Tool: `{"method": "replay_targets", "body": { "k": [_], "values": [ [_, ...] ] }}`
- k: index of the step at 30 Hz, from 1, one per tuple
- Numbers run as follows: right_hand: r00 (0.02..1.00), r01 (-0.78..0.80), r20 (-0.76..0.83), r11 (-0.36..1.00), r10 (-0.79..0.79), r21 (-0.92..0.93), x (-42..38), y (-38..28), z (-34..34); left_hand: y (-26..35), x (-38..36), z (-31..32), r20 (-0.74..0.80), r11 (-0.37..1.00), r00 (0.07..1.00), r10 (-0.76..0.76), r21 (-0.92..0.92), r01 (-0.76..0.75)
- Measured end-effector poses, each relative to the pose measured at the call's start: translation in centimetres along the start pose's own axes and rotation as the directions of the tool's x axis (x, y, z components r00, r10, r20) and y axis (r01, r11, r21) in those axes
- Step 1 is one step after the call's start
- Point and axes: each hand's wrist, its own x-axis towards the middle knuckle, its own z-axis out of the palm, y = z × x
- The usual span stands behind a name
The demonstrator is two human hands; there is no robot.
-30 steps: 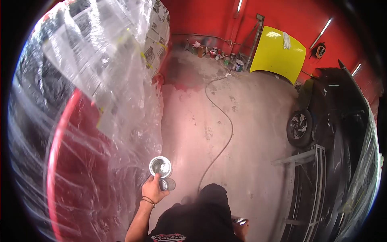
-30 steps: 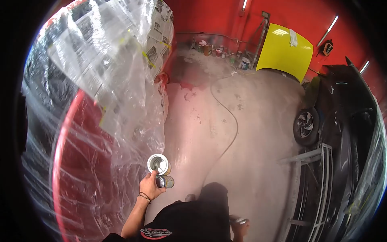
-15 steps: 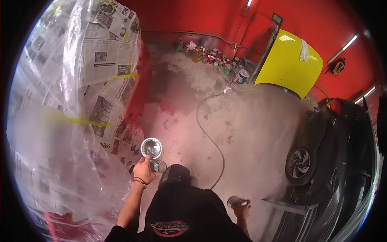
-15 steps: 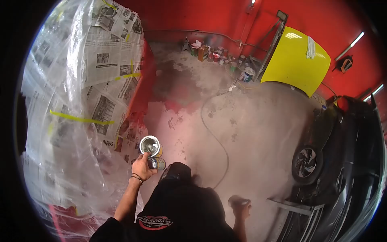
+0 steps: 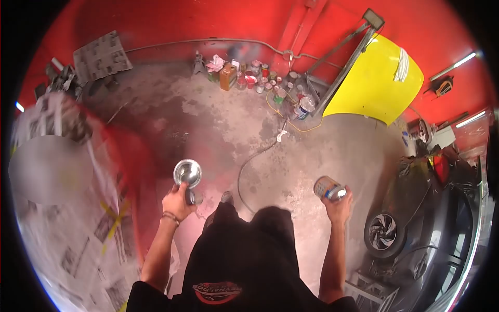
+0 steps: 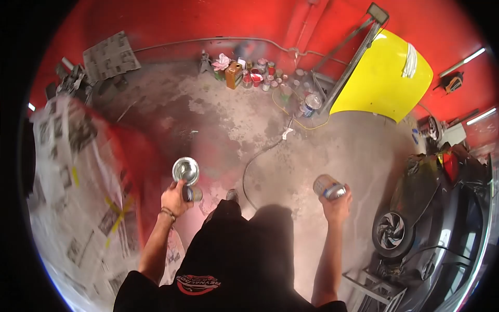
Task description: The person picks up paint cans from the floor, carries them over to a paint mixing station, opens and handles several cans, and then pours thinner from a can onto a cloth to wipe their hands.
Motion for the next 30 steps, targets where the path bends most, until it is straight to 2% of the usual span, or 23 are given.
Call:
{"method": "replay_targets", "body": {
  "k": [3,6,9,12,14,19,22,23,27,30],
  "values": [
    [0.990,0.017,0.137,0.999,-0.012,-0.034,8.2,-7.8,4.2,2.4,13.3,-0.7,0.015,0.997,0.996,0.082,-0.006,-0.082],
    [0.961,0.115,0.258,0.991,-0.095,-0.066,16.7,-14.9,9.6,4.9,25.8,0.2,0.026,0.988,0.988,0.153,-0.014,-0.152],
    [0.907,0.272,0.353,0.959,-0.229,-0.077,26.0,-21.0,17.5,7.5,37.8,2.8,0.051,0.983,0.982,0.184,0.010,-0.185],
    [0.819,0.424,0.451,0.904,-0.355,-0.058,35.7,-25.7,26.6,10.0,48.8,6.1,0.152,0.985,0.977,0.151,0.057,-0.161],
    [0.750,0.535,0.489,0.843,-0.445,-0.053,42.0,-28.7,34.5,11.0,56.3,9.2,0.215,0.982,0.966,0.144,0.092,-0.167],
    [0.587,0.734,0.485,0.679,-0.648,0.020,54.3,-32.5,53.9,10.8,74.7,20.3,0.306,0.975,0.931,0.201,0.033,-0.221],
    [0.496,0.809,0.537,0.588,-0.682,0.001,59.8,-34.0,64.9,9.3,84.9,27.7,0.296,0.951,0.912,0.283,0.037,-0.307],
    [0.471,0.813,0.628,0.581,-0.620,-0.036,61.4,-34.6,68.1,8.4,87.8,30.4,0.316,0.942,0.897,0.309,0.030,-0.335],
    [0.366,0.893,0.672,0.446,-0.644,-0.060,66.4,-35.5,80.3,5.2,99.2,39.6,0.300,0.903,0.867,0.398,0.040,-0.428],
    [0.307,0.910,0.710,0.414,-0.634,-0.023,69.6,-35.6,86.8,3.8,105.2,43.9,0.319,0.883,0.846,0.428,0.055,-0.467]
  ]
}}
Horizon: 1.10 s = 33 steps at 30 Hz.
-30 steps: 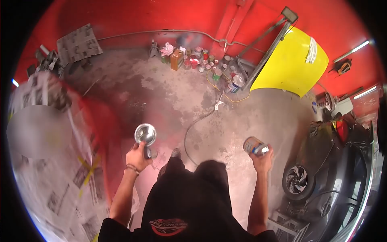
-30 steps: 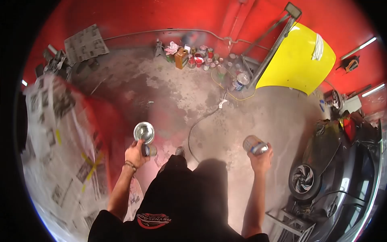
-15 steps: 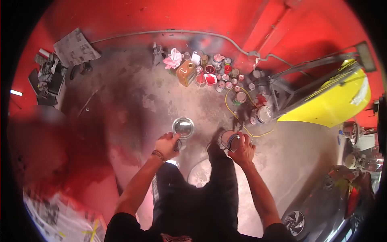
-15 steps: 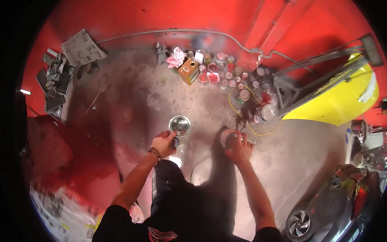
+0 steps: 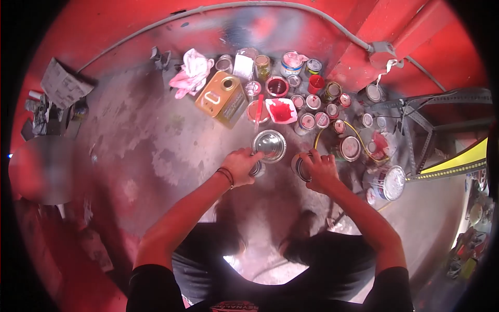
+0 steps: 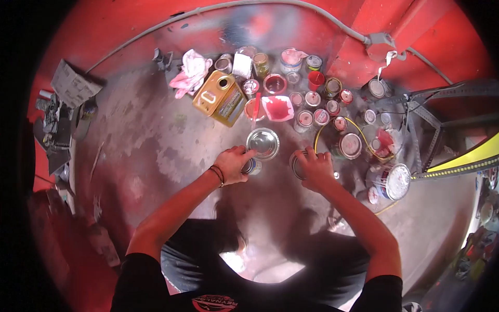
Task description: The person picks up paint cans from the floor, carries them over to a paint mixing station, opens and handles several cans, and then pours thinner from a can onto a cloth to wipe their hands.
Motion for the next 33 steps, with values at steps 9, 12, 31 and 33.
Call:
{"method": "replay_targets", "body": {
  "k": [9,12,31,33],
  "values": [
    [0.996,0.004,-0.085,1.000,-0.002,0.029,5.8,4.2,4.6,-3.4,7.5,5.1,0.018,0.997,0.999,0.049,-0.055,-0.048],
    [0.996,0.003,-0.091,0.998,0.002,0.057,6.0,4.6,4.5,-3.0,8.0,5.8,0.084,0.999,0.996,0.025,-0.050,-0.021],
    [0.984,-0.103,-0.132,0.989,0.116,0.105,5.4,2.9,4.2,-2.6,6.3,10.4,-0.112,0.984,0.980,0.165,0.083,-0.156],
    [0.968,-0.046,-0.233,0.979,0.092,0.196,4.7,3.5,5.0,-2.7,6.2,10.4,-0.149,0.981,0.971,0.185,0.093,-0.173]
  ]
}}
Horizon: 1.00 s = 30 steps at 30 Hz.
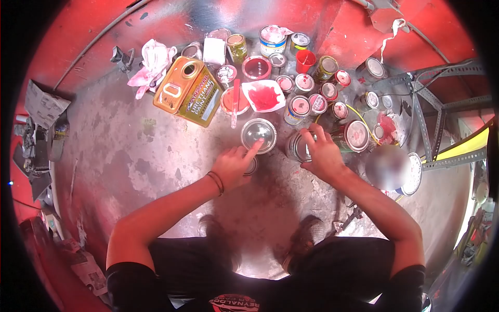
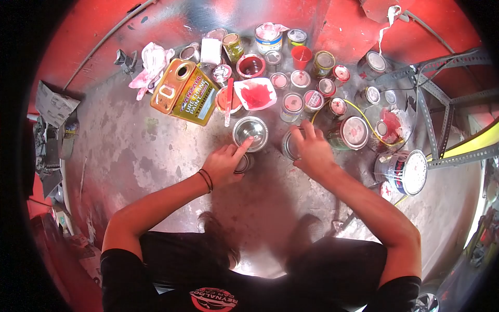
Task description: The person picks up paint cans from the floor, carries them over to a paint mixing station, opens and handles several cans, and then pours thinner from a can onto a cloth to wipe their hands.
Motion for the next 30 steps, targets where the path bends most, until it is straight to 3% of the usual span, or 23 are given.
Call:
{"method": "replay_targets", "body": {
  "k": [3,6,9,10,12,13,15,18,20,22,23,25,28,30],
  "values": [
    [0.994,0.084,-0.089,0.979,-0.068,0.185,-0.9,1.5,-0.3,-0.4,-0.9,0.5,-0.058,1.000,0.998,0.029,0.010,-0.028],
    [0.991,0.049,-0.136,0.893,0.014,0.447,-1.7,3.2,-0.6,-0.6,-1.1,0.9,-0.097,0.998,0.994,0.052,0.024,-0.050],
    [0.969,0.028,-0.136,0.461,0.204,0.887,-3.5,4.5,0.7,-1.0,-1.2,1.2,-0.102,0.998,0.993,0.066,0.002,-0.066],
    [0.962,0.047,-0.141,0.366,0.235,0.929,-4.4,5.2,1.3,-1.1,-1.3,1.4,-0.095,0.998,0.994,0.057,-0.019,-0.059],
    [0.964,-0.053,0.053,-0.008,0.260,0.999,-6.9,5.9,1.1,-0.8,-1.5,1.5,-0.059,0.999,0.998,0.036,-0.030,-0.038],
    [0.958,-0.101,0.150,-0.201,0.245,0.974,-8.5,5.9,1.3,-0.5,-1.7,1.3,-0.028,0.999,0.999,0.027,-0.019,-0.027],
    [0.949,-0.234,0.314,-0.655,0.006,0.719,-12.8,5.9,5.2,0.3,-1.6,0.7,0.001,0.999,0.999,0.032,-0.002,-0.032],
    [0.874,-0.336,0.486,-0.748,-0.021,0.572,-14.5,6.3,11.6,0.5,-1.8,0.0,-0.016,0.999,0.999,0.051,-0.012,-0.052],
    [0.886,-0.308,0.419,-0.421,0.201,0.853,-16.1,10.0,21.2,0.3,-1.7,-0.2,-0.027,0.997,0.998,0.057,-0.046,-0.058],
    [0.782,-0.351,0.562,-0.556,0.268,0.754,-15.3,7.7,16.1,0.7,-1.6,-0.6,-0.009,0.998,0.998,0.054,-0.042,-0.055],
    [0.792,-0.380,0.533,-0.441,0.299,0.813,-15.2,7.2,14.2,1.0,-1.7,-0.7,-0.001,0.998,0.999,0.052,-0.044,-0.052],
    [0.714,-0.587,0.529,-0.021,0.459,0.810,-15.3,8.1,13.1,1.0,-1.9,0.0,0.014,0.997,0.998,0.065,-0.038,-0.065],
    [0.810,-0.569,0.359,0.471,0.464,0.675,-14.4,7.5,9.4,1.7,-2.0,0.9,0.018,0.996,0.997,0.076,-0.049,-0.075],
    [0.832,-0.547,0.246,0.659,0.498,0.517,-14.1,8.1,9.9,2.2,-2.0,1.5,0.026,0.995,0.997,0.074,-0.066,-0.072]
  ]
}}
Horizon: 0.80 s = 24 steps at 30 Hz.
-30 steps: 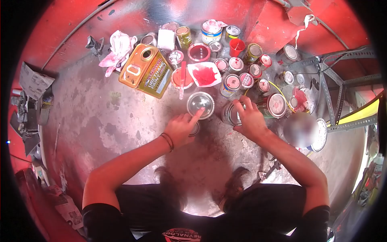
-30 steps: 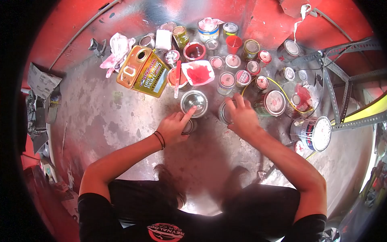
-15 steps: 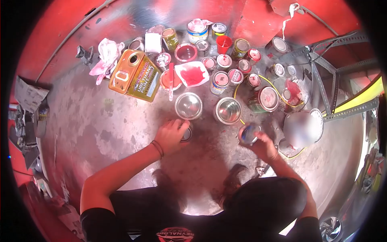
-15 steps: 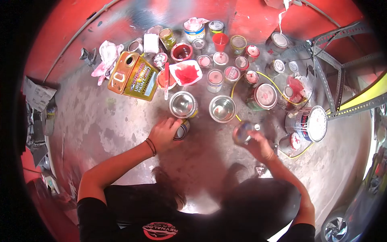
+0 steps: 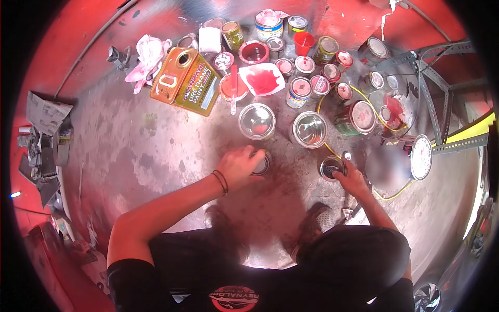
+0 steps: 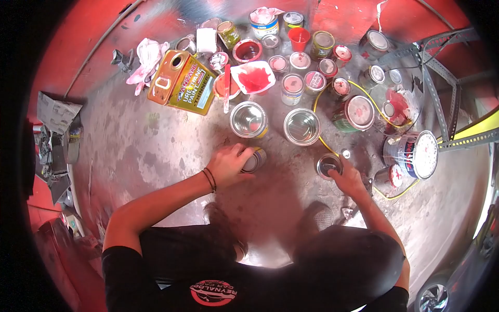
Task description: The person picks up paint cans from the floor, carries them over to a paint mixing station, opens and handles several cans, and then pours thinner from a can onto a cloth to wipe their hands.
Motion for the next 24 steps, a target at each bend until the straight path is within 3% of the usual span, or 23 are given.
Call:
{"method": "replay_targets", "body": {
  "k": [1,5,9,16,24],
  "values": [
    [0.998,0.029,-0.049,0.993,-0.035,-0.118,0.4,0.5,0.3,0.1,0.0,0.3,0.008,1.000,1.000,-0.006,-0.010,0.006],
    [0.955,0.211,-0.141,0.934,-0.259,-0.289,1.0,0.5,0.8,0.7,0.3,0.1,0.026,0.999,0.999,-0.021,-0.038,0.022],
    [0.836,0.380,-0.194,0.797,-0.513,-0.470,-0.5,-3.6,0.4,2.5,1.2,-1.3,0.117,0.983,0.978,-0.174,-0.044,0.181],
    [0.730,0.659,0.099,0.659,-0.676,-0.362,-2.1,-7.4,-0.1,2.3,3.2,-2.0,0.271,0.985,0.950,-0.153,-0.040,0.170],
    [0.693,0.699,0.113,0.624,-0.712,-0.349,-2.1,-7.4,-2.2,1.8,3.8,-2.1,0.346,0.991,0.933,-0.100,-0.047,0.124]
  ]
}}
